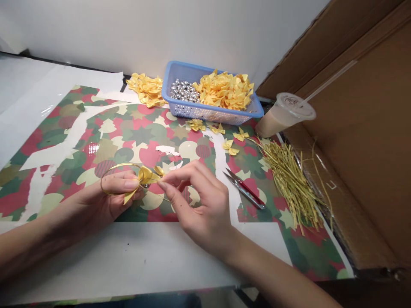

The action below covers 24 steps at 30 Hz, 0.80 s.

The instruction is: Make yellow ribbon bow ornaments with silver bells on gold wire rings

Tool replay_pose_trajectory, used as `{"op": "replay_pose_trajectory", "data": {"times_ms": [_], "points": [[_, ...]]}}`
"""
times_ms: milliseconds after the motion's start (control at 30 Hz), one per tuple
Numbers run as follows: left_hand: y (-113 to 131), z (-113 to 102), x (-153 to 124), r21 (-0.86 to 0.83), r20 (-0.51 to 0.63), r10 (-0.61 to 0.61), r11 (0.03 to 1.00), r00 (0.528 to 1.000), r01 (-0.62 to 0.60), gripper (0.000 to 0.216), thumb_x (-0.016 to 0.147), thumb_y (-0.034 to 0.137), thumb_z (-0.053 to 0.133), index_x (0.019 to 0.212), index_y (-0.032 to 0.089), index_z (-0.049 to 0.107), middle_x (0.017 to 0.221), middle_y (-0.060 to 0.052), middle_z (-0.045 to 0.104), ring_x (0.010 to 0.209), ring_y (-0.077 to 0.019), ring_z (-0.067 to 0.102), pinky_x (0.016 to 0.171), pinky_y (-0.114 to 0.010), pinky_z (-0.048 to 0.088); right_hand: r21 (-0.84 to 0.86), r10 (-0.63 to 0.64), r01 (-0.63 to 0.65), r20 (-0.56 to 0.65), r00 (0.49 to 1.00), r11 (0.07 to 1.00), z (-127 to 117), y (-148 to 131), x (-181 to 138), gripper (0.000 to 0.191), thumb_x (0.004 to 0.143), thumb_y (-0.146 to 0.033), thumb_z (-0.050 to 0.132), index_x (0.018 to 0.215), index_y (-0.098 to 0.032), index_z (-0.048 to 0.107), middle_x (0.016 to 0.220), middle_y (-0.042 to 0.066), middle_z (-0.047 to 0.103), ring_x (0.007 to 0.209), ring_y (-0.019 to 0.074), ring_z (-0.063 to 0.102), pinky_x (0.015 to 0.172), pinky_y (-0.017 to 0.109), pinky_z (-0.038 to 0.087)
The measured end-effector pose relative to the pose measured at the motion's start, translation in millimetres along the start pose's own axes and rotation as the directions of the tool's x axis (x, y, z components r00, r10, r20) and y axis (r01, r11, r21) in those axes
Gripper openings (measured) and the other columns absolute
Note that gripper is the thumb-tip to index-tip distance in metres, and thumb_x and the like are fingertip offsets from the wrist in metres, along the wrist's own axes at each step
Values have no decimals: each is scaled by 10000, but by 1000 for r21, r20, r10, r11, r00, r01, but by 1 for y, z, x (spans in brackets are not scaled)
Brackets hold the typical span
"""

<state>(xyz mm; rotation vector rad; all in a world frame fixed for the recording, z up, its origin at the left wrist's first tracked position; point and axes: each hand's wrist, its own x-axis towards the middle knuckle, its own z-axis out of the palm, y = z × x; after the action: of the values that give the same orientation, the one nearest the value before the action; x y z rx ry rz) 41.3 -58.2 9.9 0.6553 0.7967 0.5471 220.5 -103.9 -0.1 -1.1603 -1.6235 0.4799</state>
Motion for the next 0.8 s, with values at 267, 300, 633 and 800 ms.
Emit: {"op": "replay_pose_trajectory", "data": {"times_ms": [267, 300, 633, 800], "points": [[-1, -1, 1, 0, 5, 14, 1000, 1000, -14, 183, 685, 262, 751, 588, 176, 620, 656, 24, 441, 657, -111, 386, 605, -193, 405, -35, -33, 34, 25, 999, 999, -1, -1, 0, 134, 830, -61, 609, 817, -194, 612, 683, -17, 591, 600, 108, 544, 538, 256, 468], [-1, -1, 1, 0, 8, 12, 1000, 1000, -12, 161, 684, 261, 752, 612, 178, 635, 667, 23, 457, 665, -110, 397, 611, -192, 405, -47, -47, 48, 23, 999, 998, -1, -2, 0, 135, 827, -57, 610, 811, -190, 610, 683, -16, 592, 598, 106, 543, 538, 253, 466], [-1, 2, -1, -2, -7, 14, 1000, 1000, -14, 188, 708, 247, 738, 582, 174, 620, 623, 35, 450, 638, -106, 403, 616, -192, 389, -90, -61, 67, 63, 996, 994, -2, -2, 2, 141, 828, -39, 599, 825, -178, 624, 668, -4, 589, 601, 116, 549, 534, 256, 462], [-1, 1, -2, 12, -20, 6, 1000, 1000, -5, 217, 691, 253, 743, 561, 179, 585, 602, 44, 432, 619, -110, 388, 618, -209, 382, -82, -45, 50, 60, 997, 995, -3, -2, 2, 142, 829, -45, 601, 824, -186, 619, 675, -9, 587, 601, 112, 543, 533, 256, 460]]}}
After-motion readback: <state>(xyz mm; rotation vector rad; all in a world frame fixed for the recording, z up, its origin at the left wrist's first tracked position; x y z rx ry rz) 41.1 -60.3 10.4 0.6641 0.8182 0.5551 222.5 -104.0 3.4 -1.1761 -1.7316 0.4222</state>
